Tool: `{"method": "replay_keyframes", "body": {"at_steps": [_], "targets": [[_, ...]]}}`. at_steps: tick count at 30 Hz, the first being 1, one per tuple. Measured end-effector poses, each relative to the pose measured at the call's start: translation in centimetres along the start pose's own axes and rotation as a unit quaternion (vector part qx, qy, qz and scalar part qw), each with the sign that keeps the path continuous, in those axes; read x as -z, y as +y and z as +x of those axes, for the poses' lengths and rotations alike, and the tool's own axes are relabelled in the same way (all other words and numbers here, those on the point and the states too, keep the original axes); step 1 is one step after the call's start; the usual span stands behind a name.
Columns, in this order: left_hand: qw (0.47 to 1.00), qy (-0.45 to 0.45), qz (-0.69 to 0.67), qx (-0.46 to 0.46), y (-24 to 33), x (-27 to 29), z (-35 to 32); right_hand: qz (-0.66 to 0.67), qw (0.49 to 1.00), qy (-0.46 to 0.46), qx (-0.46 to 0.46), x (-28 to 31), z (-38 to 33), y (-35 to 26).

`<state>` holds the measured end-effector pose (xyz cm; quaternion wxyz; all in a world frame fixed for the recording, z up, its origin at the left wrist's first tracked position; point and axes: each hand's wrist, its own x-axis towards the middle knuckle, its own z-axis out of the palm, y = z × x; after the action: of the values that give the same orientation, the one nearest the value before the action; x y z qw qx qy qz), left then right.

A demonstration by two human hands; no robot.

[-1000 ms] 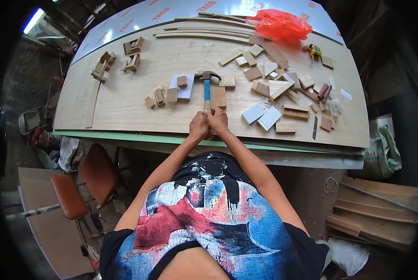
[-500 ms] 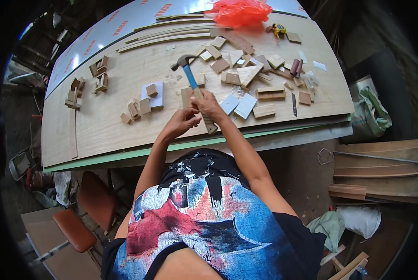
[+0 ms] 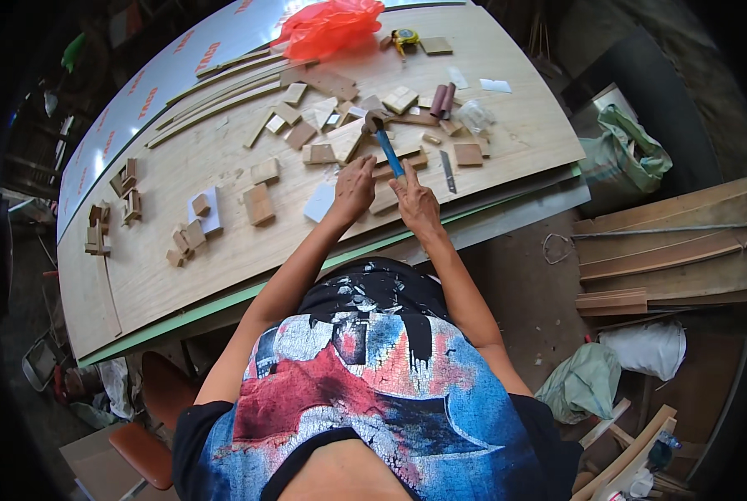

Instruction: Assembling small wooden components on a workbench using a hammer and nails.

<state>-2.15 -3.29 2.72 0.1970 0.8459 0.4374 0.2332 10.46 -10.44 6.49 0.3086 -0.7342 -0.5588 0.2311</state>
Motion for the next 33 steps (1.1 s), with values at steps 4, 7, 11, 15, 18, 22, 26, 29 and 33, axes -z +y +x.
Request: {"method": "replay_keyframes", "body": {"at_steps": [4, 7, 11, 15, 18, 22, 26, 29, 33], "targets": [[0.991, 0.045, 0.124, 0.009, 1.3, -3.0, 2.1, -0.075, 0.996, -0.012, 0.056, 2.2, 0.3, 3.4], [0.987, 0.044, 0.151, 0.034, 1.0, -4.7, 3.1, -0.092, 0.993, -0.017, 0.074, 3.0, 0.9, 5.8], [0.987, 0.054, 0.148, 0.042, 0.5, -5.3, 4.0, -0.070, 0.995, -0.027, 0.070, 4.3, 0.5, 7.4], [0.988, 0.036, 0.139, 0.048, 1.2, -5.0, 4.7, -0.043, 0.997, -0.032, 0.059, 5.4, 0.8, 8.4], [0.985, 0.079, 0.146, 0.051, 1.2, -5.6, 4.8, -0.024, 0.992, -0.013, 0.123, 5.8, 1.8, 8.5], [0.986, 0.051, 0.145, 0.067, 1.4, -5.7, 5.5, -0.042, 0.993, -0.039, 0.107, 6.3, 2.3, 7.9], [0.987, 0.012, 0.133, 0.085, 1.2, -5.7, 6.0, -0.073, 0.990, -0.076, 0.095, 6.1, 2.5, 8.5], [0.993, 0.035, 0.089, 0.071, 1.2, -6.0, 5.8, -0.060, 0.989, -0.044, 0.127, 5.9, 2.7, 9.2], [0.995, 0.029, 0.065, 0.077, 0.1, -6.0, 7.0, -0.057, 0.990, -0.048, 0.118, 6.3, 3.0, 8.6]]}}
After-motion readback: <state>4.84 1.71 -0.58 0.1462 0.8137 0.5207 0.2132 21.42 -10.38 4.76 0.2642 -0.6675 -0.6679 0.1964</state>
